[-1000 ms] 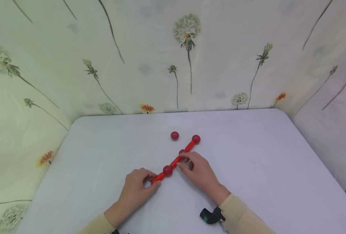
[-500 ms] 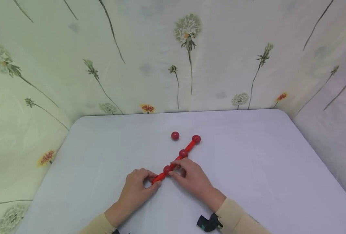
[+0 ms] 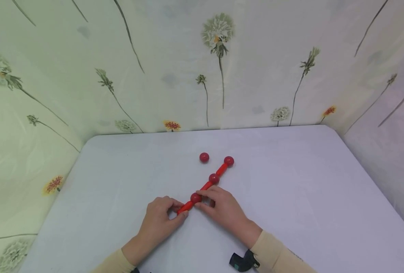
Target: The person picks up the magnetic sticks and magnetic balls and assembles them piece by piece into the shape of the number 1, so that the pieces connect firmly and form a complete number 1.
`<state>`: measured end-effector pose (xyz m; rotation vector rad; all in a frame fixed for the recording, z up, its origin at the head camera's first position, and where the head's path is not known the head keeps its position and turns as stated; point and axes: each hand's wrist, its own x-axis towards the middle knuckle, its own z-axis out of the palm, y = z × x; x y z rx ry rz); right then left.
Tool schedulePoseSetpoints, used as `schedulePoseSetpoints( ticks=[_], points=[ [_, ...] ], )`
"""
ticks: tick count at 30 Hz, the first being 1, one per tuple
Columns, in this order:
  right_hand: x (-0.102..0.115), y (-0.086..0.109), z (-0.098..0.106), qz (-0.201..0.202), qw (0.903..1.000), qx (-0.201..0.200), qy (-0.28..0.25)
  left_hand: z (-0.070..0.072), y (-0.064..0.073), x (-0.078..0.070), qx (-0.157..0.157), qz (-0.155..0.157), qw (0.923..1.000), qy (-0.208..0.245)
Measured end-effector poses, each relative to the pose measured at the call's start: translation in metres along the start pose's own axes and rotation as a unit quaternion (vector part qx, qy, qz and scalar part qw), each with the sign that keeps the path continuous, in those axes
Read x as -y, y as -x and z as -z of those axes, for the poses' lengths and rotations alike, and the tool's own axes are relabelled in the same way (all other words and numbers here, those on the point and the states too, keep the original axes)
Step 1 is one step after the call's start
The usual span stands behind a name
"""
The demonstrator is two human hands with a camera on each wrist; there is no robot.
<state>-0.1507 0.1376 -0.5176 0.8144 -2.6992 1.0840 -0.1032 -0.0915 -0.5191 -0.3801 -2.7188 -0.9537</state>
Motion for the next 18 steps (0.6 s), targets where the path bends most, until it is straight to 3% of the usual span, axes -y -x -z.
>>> schedulePoseSetpoints(
  ticks=[18],
  points=[
    [0.0018,-0.0008,0.0006,-0.014,0.9999,0.004,0.0,0.0011,-0.0009,-0.0025,0.006,0.0,1.0,0.0]
  ],
)
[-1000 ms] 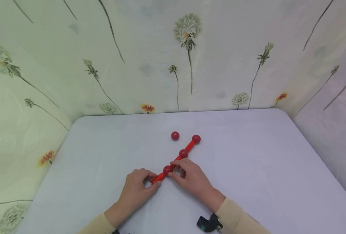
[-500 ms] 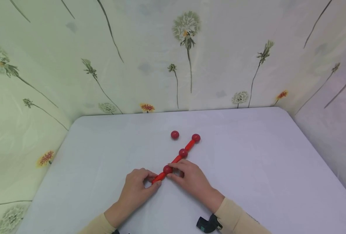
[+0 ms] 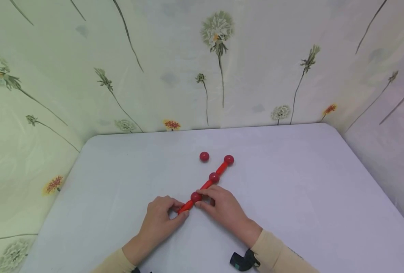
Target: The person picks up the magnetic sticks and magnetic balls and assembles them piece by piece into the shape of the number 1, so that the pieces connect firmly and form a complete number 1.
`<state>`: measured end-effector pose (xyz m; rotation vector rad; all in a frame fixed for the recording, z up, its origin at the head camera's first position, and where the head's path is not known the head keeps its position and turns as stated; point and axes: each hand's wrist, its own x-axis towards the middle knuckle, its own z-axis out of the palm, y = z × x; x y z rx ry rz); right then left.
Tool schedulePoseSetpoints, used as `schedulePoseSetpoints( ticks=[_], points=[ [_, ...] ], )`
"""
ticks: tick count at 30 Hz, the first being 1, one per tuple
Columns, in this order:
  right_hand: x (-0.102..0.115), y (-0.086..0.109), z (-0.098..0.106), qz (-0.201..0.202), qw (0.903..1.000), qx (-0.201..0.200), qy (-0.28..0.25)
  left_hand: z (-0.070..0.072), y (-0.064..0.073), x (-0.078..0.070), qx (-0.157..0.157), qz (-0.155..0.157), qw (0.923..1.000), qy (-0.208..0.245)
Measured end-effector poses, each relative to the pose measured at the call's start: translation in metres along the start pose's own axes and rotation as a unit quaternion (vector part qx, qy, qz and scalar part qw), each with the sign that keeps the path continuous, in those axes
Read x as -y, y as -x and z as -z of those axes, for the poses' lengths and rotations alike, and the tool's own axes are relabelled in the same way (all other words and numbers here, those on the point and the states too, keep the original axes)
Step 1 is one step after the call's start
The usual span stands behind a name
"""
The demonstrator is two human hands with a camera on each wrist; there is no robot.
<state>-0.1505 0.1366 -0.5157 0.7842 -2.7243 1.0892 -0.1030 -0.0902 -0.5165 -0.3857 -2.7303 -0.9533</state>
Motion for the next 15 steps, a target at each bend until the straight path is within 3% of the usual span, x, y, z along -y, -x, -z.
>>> schedulePoseSetpoints(
  ticks=[4,8,12,15],
  points=[
    [-0.001,0.0,0.001,-0.002,1.0,-0.003,-0.001,0.0,-0.002,0.002,0.016,0.007,0.9998,0.003],
    [0.0,0.0,0.0,-0.005,1.0,-0.007,-0.005,0.008,-0.01,0.004,0.054,0.04,0.9976,0.014],
    [0.0,0.0,0.0,-0.009,0.9999,-0.01,-0.005,0.019,-0.027,0.008,0.074,0.071,0.994,0.037],
    [-0.001,0.0,0.0,-0.008,0.9999,-0.012,-0.003,0.024,-0.044,0.012,0.076,0.075,0.9936,0.038]
  ],
)
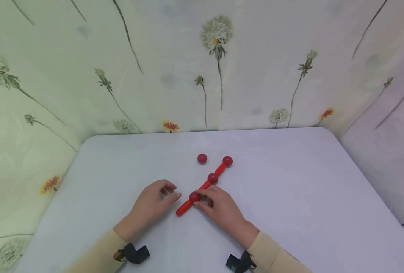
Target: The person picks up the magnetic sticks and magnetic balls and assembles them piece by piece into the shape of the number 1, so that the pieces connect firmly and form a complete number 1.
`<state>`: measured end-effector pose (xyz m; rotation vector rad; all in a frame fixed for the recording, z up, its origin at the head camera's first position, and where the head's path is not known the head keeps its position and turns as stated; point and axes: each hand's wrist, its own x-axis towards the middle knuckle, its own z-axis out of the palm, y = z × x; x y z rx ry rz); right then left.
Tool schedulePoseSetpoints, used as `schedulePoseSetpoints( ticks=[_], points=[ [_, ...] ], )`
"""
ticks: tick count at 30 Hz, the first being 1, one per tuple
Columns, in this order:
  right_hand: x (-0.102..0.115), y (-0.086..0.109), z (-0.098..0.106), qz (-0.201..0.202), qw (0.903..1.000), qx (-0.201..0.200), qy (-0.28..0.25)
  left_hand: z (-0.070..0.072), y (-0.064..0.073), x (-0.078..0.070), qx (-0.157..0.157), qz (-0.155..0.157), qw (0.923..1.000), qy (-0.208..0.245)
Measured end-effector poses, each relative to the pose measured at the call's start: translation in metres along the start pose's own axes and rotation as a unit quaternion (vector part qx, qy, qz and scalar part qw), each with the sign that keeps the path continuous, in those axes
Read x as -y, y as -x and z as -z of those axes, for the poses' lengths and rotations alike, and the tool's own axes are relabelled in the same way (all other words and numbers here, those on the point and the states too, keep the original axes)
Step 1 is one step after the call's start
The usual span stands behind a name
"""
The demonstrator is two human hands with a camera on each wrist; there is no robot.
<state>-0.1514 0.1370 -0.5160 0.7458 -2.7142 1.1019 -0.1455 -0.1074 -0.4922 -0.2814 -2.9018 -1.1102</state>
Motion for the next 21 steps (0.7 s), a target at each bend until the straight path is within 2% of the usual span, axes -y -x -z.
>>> schedulePoseSetpoints(
  ticks=[6,9,14,21],
  points=[
    [-0.003,0.0,0.0,-0.002,1.0,-0.003,-0.004,0.002,-0.039,0.007,0.027,0.009,0.9995,-0.009],
    [-0.004,-0.001,0.0,-0.005,1.0,0.001,-0.005,0.001,-0.056,0.01,0.044,0.007,0.999,0.001],
    [-0.003,-0.001,0.001,-0.014,0.9999,0.004,-0.002,0.001,-0.08,0.008,0.074,-0.001,0.9971,0.015],
    [-0.004,-0.002,0.002,-0.02,0.9998,0.003,-0.002,-0.006,-0.108,0.005,0.092,-0.019,0.9956,0.004]
  ],
)
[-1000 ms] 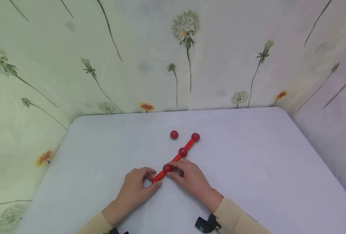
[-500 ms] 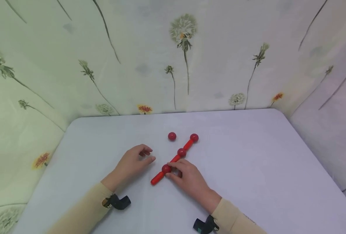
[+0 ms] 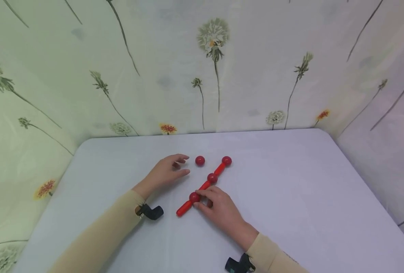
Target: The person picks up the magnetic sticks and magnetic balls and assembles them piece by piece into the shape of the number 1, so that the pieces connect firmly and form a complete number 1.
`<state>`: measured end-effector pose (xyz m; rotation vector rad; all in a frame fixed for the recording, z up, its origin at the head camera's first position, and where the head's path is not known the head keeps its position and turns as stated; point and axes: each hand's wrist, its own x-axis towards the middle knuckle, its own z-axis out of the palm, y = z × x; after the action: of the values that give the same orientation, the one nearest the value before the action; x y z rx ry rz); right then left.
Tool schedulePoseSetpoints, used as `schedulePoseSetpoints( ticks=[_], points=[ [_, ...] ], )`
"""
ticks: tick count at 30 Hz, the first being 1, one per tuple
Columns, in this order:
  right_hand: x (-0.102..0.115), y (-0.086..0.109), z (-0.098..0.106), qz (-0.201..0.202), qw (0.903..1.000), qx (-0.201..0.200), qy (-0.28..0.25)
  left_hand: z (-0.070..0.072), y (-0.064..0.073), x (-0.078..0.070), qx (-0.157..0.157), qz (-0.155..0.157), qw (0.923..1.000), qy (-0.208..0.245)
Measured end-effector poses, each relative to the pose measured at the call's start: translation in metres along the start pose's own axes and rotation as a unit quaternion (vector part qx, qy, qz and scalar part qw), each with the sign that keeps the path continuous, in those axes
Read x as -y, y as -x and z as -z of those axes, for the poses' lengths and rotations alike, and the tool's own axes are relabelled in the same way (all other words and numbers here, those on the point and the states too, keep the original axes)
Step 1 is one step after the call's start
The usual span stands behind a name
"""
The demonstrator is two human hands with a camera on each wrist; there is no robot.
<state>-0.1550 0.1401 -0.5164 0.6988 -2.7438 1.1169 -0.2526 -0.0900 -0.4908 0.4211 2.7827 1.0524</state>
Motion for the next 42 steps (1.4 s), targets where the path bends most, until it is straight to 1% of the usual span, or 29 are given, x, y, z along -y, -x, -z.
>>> schedulePoseSetpoints(
  ticks=[3,6,10,12,14,19,23,27,30,35,38,40,42],
  points=[
    [-0.001,0.0,0.001,-0.002,1.0,-0.002,0.001,-0.001,-0.011,-0.003,0.007,-0.014,0.9997,-0.017],
    [-0.002,0.0,0.001,-0.003,1.0,-0.002,0.002,-0.002,-0.021,-0.01,0.015,-0.027,0.9989,-0.034],
    [-0.002,-0.001,0.002,-0.002,1.0,-0.002,0.0,-0.002,-0.032,-0.02,0.027,-0.026,0.9982,-0.048],
    [-0.002,-0.001,0.002,-0.001,1.0,-0.002,-0.003,-0.003,-0.037,-0.022,0.031,-0.023,0.9977,-0.055],
    [-0.002,-0.001,0.002,-0.003,1.0,-0.001,-0.004,-0.004,-0.041,-0.023,0.034,-0.025,0.9969,-0.066],
    [-0.002,-0.001,0.001,-0.004,1.0,-0.001,-0.007,-0.01,-0.049,-0.02,0.037,-0.051,0.9932,-0.098],
    [-0.003,-0.001,0.0,0.001,1.0,-0.003,-0.008,-0.013,-0.051,-0.017,0.034,-0.057,0.993,-0.098],
    [-0.005,-0.001,0.001,0.003,1.0,-0.007,-0.002,-0.011,-0.046,-0.014,0.021,-0.05,0.9957,-0.075],
    [-0.004,-0.003,0.001,0.003,1.0,-0.004,0.003,-0.005,-0.035,-0.009,0.002,-0.041,0.9976,-0.056],
    [-0.002,-0.005,0.004,0.002,1.0,-0.001,0.007,0.008,-0.012,-0.002,-0.033,-0.019,0.9991,-0.021],
    [0.0,-0.006,0.005,0.0,1.0,0.002,0.007,0.014,0.004,0.001,-0.047,-0.007,0.9988,-0.001],
    [0.0,-0.007,0.005,-0.001,1.0,0.005,0.007,0.016,0.015,0.004,-0.058,-0.003,0.9983,0.011],
    [0.0,-0.007,0.005,-0.002,0.9999,0.007,0.007,0.017,0.025,0.007,-0.067,-0.006,0.9975,0.022]
  ],
)
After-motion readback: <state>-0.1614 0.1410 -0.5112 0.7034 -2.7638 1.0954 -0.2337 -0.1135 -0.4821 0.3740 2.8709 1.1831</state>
